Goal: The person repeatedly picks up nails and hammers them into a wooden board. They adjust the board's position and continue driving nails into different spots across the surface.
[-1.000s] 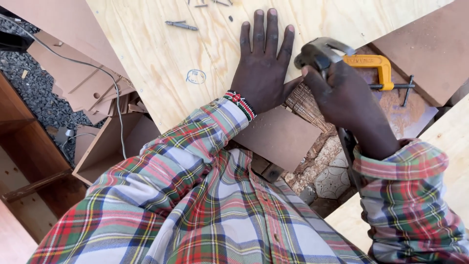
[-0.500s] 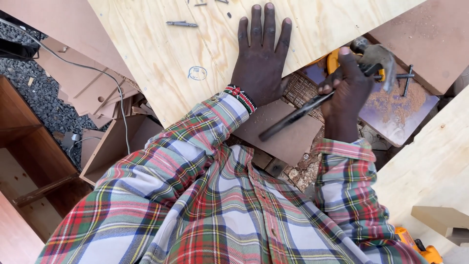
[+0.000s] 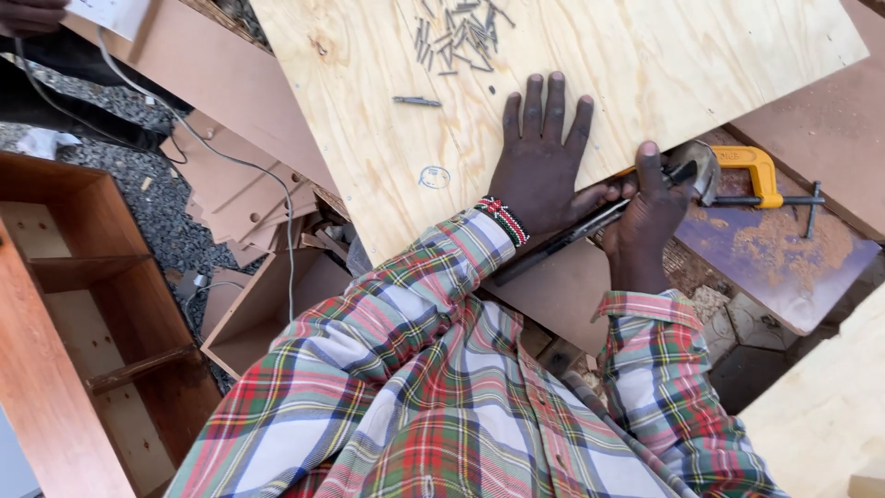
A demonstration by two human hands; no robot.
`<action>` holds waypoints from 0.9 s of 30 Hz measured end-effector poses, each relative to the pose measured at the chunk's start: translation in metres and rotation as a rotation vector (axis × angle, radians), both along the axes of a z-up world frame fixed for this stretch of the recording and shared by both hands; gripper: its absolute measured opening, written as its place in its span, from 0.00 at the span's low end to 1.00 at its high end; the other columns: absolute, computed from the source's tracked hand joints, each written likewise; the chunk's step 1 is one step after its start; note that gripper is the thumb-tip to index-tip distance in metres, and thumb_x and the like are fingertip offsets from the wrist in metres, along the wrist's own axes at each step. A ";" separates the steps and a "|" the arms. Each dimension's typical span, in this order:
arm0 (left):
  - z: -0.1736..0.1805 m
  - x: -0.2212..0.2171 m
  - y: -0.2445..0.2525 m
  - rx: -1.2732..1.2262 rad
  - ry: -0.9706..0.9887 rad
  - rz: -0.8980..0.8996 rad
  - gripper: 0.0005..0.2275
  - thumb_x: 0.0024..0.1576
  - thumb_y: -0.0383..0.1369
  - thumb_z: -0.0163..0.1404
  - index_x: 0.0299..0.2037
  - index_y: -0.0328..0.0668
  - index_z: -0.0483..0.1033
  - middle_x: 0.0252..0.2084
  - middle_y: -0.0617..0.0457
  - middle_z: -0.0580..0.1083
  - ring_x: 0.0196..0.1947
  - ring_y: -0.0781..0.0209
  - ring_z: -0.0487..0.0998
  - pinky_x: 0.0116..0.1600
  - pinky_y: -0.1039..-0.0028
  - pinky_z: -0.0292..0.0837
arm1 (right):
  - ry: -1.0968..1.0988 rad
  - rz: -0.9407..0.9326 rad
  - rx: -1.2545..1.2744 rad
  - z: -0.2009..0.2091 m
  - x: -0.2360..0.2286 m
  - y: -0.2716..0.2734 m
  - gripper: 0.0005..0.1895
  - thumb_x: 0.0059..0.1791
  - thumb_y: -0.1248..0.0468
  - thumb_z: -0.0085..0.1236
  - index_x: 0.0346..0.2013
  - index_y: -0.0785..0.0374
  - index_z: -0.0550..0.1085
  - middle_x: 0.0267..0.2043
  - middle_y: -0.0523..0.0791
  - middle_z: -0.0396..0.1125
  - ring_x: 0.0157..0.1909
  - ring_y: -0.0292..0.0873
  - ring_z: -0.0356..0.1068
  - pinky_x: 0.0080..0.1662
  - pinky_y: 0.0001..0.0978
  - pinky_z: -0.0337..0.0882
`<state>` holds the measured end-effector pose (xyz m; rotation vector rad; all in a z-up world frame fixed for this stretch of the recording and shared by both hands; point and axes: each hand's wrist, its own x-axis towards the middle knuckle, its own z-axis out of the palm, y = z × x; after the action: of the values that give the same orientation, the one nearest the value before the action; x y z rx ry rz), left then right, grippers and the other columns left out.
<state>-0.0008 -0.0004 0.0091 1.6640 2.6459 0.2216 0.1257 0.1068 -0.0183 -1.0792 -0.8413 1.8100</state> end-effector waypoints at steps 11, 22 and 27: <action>-0.017 -0.154 -0.038 0.450 -0.078 0.244 0.15 0.59 0.32 0.70 0.52 0.47 0.81 0.51 0.47 0.70 0.50 0.40 0.79 0.55 0.48 0.80 | -0.169 -0.014 -0.025 0.002 0.011 0.007 0.21 0.54 0.56 0.83 0.43 0.55 0.73 0.20 0.42 0.63 0.18 0.42 0.67 0.23 0.43 0.78; -0.024 -0.219 -0.015 0.195 -0.015 -0.176 0.02 0.63 0.31 0.62 0.38 0.46 0.86 0.41 0.44 0.77 0.39 0.35 0.81 0.39 0.45 0.76 | -0.161 -0.006 -0.089 0.012 0.011 0.009 0.31 0.52 0.59 0.84 0.57 0.54 0.67 0.22 0.42 0.62 0.18 0.41 0.66 0.21 0.41 0.73; -0.001 -0.205 -0.011 0.096 0.056 -0.225 0.06 0.61 0.34 0.62 0.38 0.42 0.82 0.45 0.42 0.79 0.41 0.34 0.83 0.41 0.43 0.79 | -0.193 0.012 -0.093 0.011 0.014 0.011 0.31 0.52 0.57 0.84 0.57 0.54 0.68 0.23 0.42 0.63 0.19 0.41 0.67 0.22 0.41 0.74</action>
<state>-0.2054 -0.0118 0.0077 2.0080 2.4933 0.3070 0.1393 0.1177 -0.0071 -1.3281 -0.8853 1.7901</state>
